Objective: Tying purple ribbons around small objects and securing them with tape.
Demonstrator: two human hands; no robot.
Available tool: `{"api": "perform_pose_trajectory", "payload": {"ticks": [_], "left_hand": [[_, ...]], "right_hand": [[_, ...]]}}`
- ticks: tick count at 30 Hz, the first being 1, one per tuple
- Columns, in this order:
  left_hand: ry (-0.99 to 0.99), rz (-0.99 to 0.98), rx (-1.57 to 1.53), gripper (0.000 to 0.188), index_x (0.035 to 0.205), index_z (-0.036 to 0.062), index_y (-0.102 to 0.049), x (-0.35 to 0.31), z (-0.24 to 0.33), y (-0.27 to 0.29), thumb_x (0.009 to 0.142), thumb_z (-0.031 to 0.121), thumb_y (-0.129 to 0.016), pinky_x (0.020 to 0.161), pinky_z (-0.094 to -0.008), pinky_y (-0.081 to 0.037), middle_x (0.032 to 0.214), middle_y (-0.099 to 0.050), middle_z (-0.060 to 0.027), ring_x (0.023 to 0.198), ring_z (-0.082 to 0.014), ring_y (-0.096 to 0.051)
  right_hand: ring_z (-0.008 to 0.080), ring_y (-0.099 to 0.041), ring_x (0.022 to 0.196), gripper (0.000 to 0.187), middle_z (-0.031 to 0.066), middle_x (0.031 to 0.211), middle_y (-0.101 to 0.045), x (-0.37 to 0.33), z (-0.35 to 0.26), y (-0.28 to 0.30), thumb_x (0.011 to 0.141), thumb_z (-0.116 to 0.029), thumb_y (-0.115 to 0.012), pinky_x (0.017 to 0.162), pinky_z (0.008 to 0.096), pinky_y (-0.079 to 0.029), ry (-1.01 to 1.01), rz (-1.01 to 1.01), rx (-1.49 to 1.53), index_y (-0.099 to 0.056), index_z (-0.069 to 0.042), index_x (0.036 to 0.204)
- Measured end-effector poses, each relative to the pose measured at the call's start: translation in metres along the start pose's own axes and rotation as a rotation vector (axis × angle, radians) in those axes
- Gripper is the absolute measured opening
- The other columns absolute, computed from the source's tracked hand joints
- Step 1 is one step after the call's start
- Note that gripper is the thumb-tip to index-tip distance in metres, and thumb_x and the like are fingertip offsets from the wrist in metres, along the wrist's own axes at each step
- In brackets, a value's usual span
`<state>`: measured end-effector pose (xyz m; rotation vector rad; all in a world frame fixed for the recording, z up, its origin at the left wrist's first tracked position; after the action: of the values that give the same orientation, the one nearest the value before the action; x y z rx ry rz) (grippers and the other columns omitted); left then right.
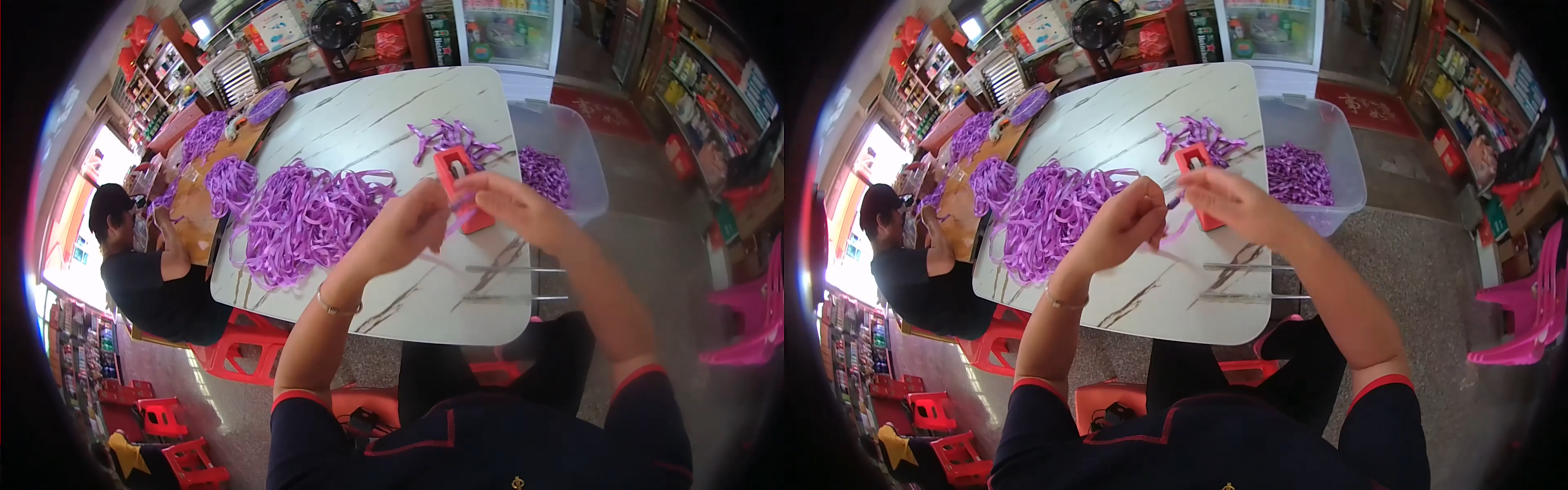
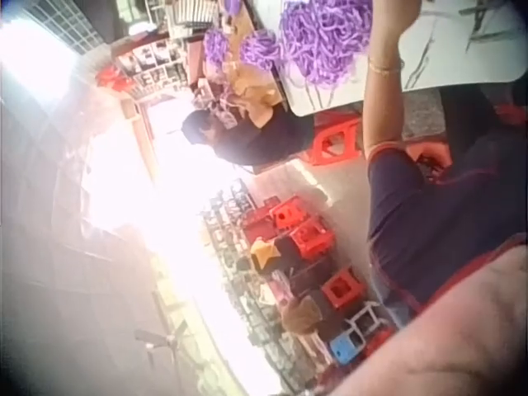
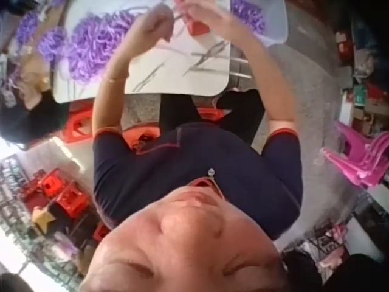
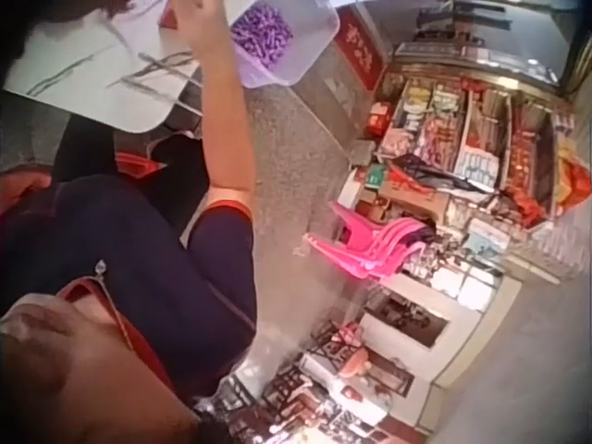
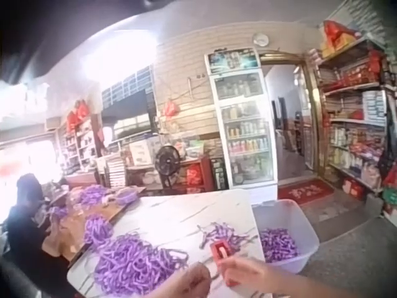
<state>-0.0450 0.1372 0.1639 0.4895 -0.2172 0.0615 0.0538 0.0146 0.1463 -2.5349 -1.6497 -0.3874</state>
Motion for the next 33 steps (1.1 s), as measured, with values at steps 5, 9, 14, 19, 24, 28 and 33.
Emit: {"api": "perform_pose_trajectory", "payload": {"ticks": [5,9,14,19,24,28,33], "left_hand": [[0.015,-0.205,-0.234,0.005,0.089,0.0023,-0.043,-0.013,0.086,-0.032,0.088,-0.001,-0.047,0.040,-0.0154,-0.036,0.063,-0.053,-0.0025,0.045,-0.0028,-0.047],[0.021,-0.303,-0.483,0.010,0.100,-0.0002,-0.046,-0.014,0.114,-0.053,0.091,0.003,-0.045,0.036,-0.0152,-0.032,0.061,-0.054,-0.0048,0.040,-0.0030,-0.044],[0.092,-0.485,-0.600,0.033,0.118,-0.0048,-0.045,0.000,0.100,-0.091,0.090,0.007,-0.031,0.045,-0.0193,-0.039,0.064,-0.058,-0.0111,0.049,-0.0104,-0.052],[0.255,-0.562,-0.724,0.029,0.114,-0.0044,-0.049,0.010,0.084,-0.139,0.089,0.007,-0.038,0.051,-0.0196,-0.042,0.067,-0.059,-0.0104,0.055,-0.0118,-0.055],[0.027,-0.489,-0.187,0.012,0.094,-0.0019,-0.058,0.019,0.077,-0.167,0.085,0.007,-0.057,0.049,-0.0201,-0.043,0.070,-0.058,-0.0046,0.061,-0.0070,-0.056],[-0.008,-0.439,-0.191,0.012,0.094,-0.0010,-0.057,0.015,0.071,-0.179,0.088,0.008,-0.054,0.062,-0.0212,-0.045,0.080,-0.060,-0.0038,0.075,-0.0102,-0.058],[0.250,-0.737,-0.843,0.018,0.096,-0.0011,-0.056,0.008,0.071,-0.199,0.089,0.015,-0.055,0.076,-0.0236,-0.045,0.086,-0.061,-0.0055,0.085,-0.0134,-0.058]], "right_hand": [[0.0100,-0.049,0.061,0.031,0.0028,0.073,-0.054,-0.073,-0.067,-0.012,0.095,-0.028,-0.043,0.061,0.0242,-0.040,-0.184,-0.159,0.128,-0.056,-0.001,0.089],[0.0088,-0.041,0.048,0.028,0.0026,0.060,-0.046,-0.118,-0.104,-0.001,0.089,-0.024,-0.047,0.048,0.0243,-0.037,-0.320,0.016,0.127,-0.054,-0.001,0.074],[0.0076,-0.042,0.049,0.025,0.0017,0.058,-0.046,-0.168,-0.105,0.025,0.086,-0.021,-0.049,0.045,0.0225,-0.032,-0.320,0.066,0.031,-0.056,0.000,0.074],[0.0085,-0.046,0.055,0.022,0.0012,0.062,-0.051,-0.202,-0.092,0.045,0.086,-0.020,-0.050,0.051,0.0218,-0.035,-0.359,0.225,-0.053,-0.058,-0.001,0.078],[0.0082,-0.046,0.056,0.018,0.0007,0.065,-0.054,-0.221,-0.080,0.055,0.088,-0.017,-0.050,0.052,0.0218,-0.035,-0.244,0.327,-0.322,-0.061,-0.003,0.083],[0.0120,-0.053,0.057,0.009,0.0045,0.070,-0.058,-0.232,-0.085,0.056,0.086,-0.011,-0.054,0.052,0.0245,-0.038,-0.119,0.464,-0.630,-0.062,-0.006,0.088],[0.0206,-0.060,0.062,0.007,0.0073,0.071,-0.060,-0.229,-0.082,0.055,0.083,-0.010,-0.056,0.053,0.0297,-0.043,-0.006,0.384,-0.752,-0.061,-0.008,0.088]]}}
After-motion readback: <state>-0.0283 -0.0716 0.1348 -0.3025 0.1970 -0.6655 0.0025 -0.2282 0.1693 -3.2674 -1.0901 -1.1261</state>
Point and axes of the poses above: each hand's wrist, its own x-axis towards the middle knuckle, its own y-axis out of the back of the hand, z = x × y, the point moved 5 cm from there along x, towards the middle knuckle
